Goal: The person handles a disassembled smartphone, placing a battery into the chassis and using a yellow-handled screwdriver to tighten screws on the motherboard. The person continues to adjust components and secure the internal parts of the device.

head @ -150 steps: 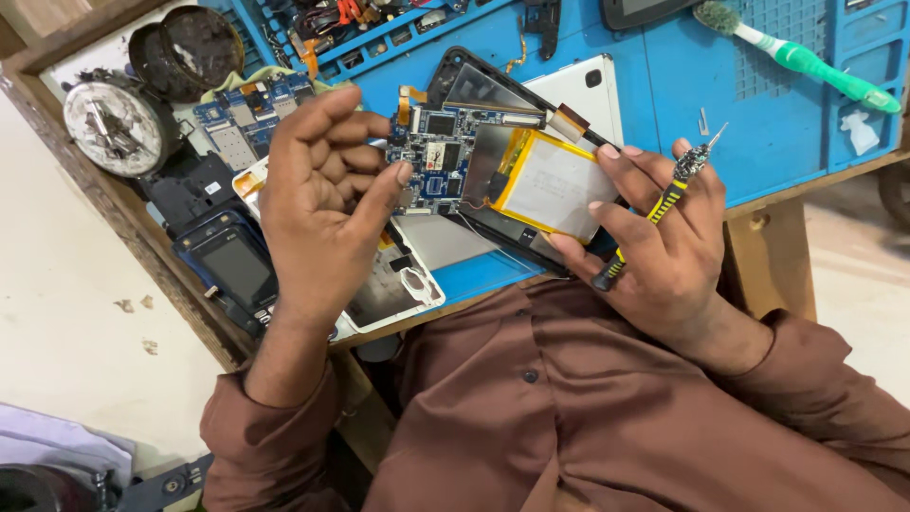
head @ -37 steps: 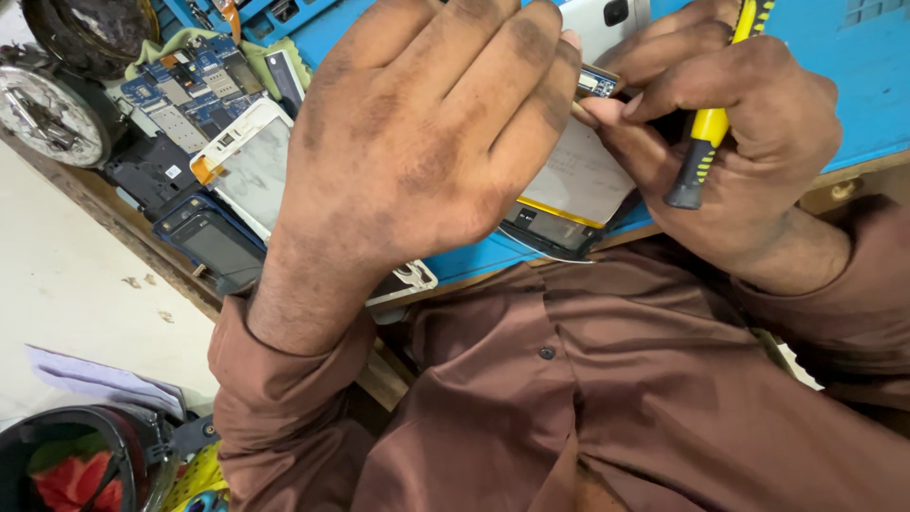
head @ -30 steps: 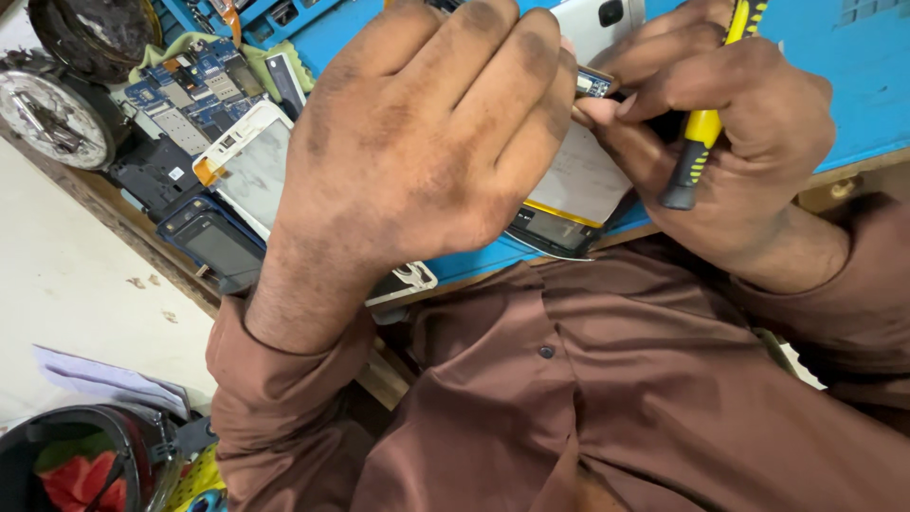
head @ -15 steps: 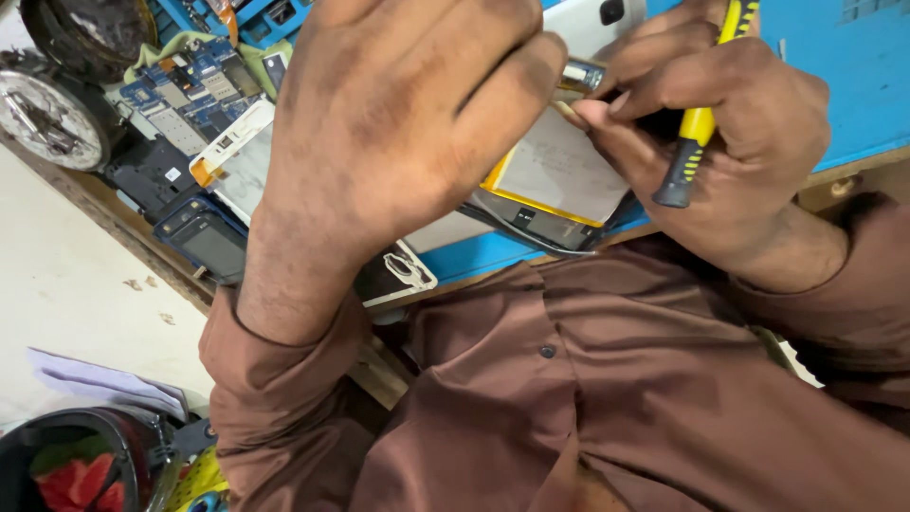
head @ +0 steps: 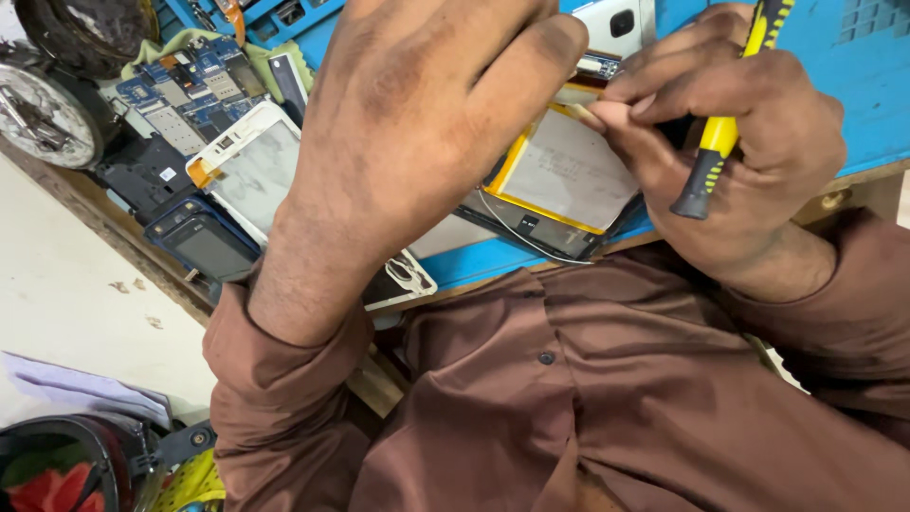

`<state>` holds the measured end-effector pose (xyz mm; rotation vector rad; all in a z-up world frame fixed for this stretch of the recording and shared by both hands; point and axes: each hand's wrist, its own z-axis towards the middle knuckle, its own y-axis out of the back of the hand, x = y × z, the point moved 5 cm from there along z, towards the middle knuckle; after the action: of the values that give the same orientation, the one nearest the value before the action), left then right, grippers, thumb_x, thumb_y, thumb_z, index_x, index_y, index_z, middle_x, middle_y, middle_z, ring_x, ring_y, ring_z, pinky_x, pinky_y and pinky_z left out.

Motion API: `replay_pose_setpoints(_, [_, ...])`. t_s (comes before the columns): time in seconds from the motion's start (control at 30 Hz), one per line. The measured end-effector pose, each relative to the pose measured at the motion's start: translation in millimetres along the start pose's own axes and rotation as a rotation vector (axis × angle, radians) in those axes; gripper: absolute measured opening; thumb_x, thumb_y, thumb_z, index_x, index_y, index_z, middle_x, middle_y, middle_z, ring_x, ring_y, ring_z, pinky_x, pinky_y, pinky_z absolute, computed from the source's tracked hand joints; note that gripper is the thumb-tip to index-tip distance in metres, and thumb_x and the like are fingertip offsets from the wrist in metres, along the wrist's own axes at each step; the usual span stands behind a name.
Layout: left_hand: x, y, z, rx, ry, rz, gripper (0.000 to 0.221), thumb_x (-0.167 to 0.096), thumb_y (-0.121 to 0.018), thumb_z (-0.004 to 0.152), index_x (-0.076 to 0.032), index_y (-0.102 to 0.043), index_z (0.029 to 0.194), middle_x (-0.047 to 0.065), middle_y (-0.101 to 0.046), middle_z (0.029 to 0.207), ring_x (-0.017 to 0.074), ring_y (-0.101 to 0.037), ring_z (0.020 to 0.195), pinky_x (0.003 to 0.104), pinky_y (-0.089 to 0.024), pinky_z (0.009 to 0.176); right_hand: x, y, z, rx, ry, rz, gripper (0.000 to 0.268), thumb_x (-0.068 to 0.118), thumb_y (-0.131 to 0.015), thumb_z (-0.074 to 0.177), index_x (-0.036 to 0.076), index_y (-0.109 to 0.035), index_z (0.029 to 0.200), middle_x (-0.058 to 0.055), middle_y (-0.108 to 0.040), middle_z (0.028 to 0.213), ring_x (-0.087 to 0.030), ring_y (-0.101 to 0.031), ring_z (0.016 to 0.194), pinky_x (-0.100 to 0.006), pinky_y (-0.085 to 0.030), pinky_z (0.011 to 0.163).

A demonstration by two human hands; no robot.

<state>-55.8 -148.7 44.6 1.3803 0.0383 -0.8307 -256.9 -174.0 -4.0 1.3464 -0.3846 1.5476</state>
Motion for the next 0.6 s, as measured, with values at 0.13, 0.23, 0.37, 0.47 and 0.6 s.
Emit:
replay_pose_setpoints(0.13, [-0.2, -1.3, -1.4, -0.001, 0.001, -0.005, 0.023, -0.008, -0.063, 0.098, -0.004, -0.059, 0.121, 0.004, -0.058, 0.119, 0.0225, -0.060, 0.111, 0.036, -0.046, 0.092, -4.3, 0.5, -7.3, -0.016, -0.043, 0.021, 0.030, -0.015, -0.080, 0.102, -0.001, -0.053, 0.107, -0.019, -0.072, 0.099, -0.026, -0.072, 0.094, -0.030, -0.050, 0.081])
replay_pose_setpoints(0.23, [-0.7, -0.6, -1.1, -0.005, -0.007, -0.010, 0.022, -0.008, -0.063, 0.099, -0.004, -0.059, 0.120, 0.004, -0.057, 0.118, 0.0222, -0.060, 0.111, 0.036, -0.046, 0.094, -5.4, 1.7, -10.5, -0.013, -0.059, 0.038, 0.027, -0.014, -0.078, 0.105, -0.002, -0.054, 0.107, -0.018, -0.072, 0.101, -0.025, -0.073, 0.097, -0.029, -0.051, 0.083])
replay_pose_setpoints(0.37, [-3.2, 1.4, 2.0, -0.019, -0.019, -0.039, 0.022, -0.007, -0.064, 0.098, -0.003, -0.058, 0.119, 0.005, -0.056, 0.114, 0.0218, -0.059, 0.109, 0.035, -0.044, 0.095, -5.7, 1.2, -6.9, -0.037, -0.022, 0.054, 0.027, -0.010, -0.080, 0.105, -0.001, -0.055, 0.108, -0.018, -0.072, 0.097, -0.025, -0.071, 0.092, -0.030, -0.050, 0.081])
replay_pose_setpoints(0.47, [-4.4, -0.3, 3.0, -0.034, -0.013, -0.055, 0.022, -0.007, -0.065, 0.098, -0.003, -0.059, 0.118, 0.005, -0.056, 0.114, 0.0217, -0.059, 0.108, 0.035, -0.044, 0.095, -5.1, 1.3, -7.0, -0.041, -0.028, 0.040, 0.026, -0.009, -0.080, 0.105, -0.001, -0.055, 0.109, -0.018, -0.071, 0.096, -0.026, -0.071, 0.091, -0.031, -0.050, 0.081])
replay_pose_setpoints(0.6, [-6.0, -1.3, 3.3, -0.038, 0.001, -0.057, 0.022, -0.006, -0.065, 0.097, -0.003, -0.059, 0.119, 0.005, -0.056, 0.114, 0.0220, -0.058, 0.109, 0.035, -0.045, 0.097, -4.5, 1.7, -8.1, -0.039, -0.050, 0.041, 0.025, -0.007, -0.080, 0.106, -0.002, -0.056, 0.105, -0.017, -0.071, 0.096, -0.026, -0.071, 0.091, -0.031, -0.049, 0.080])
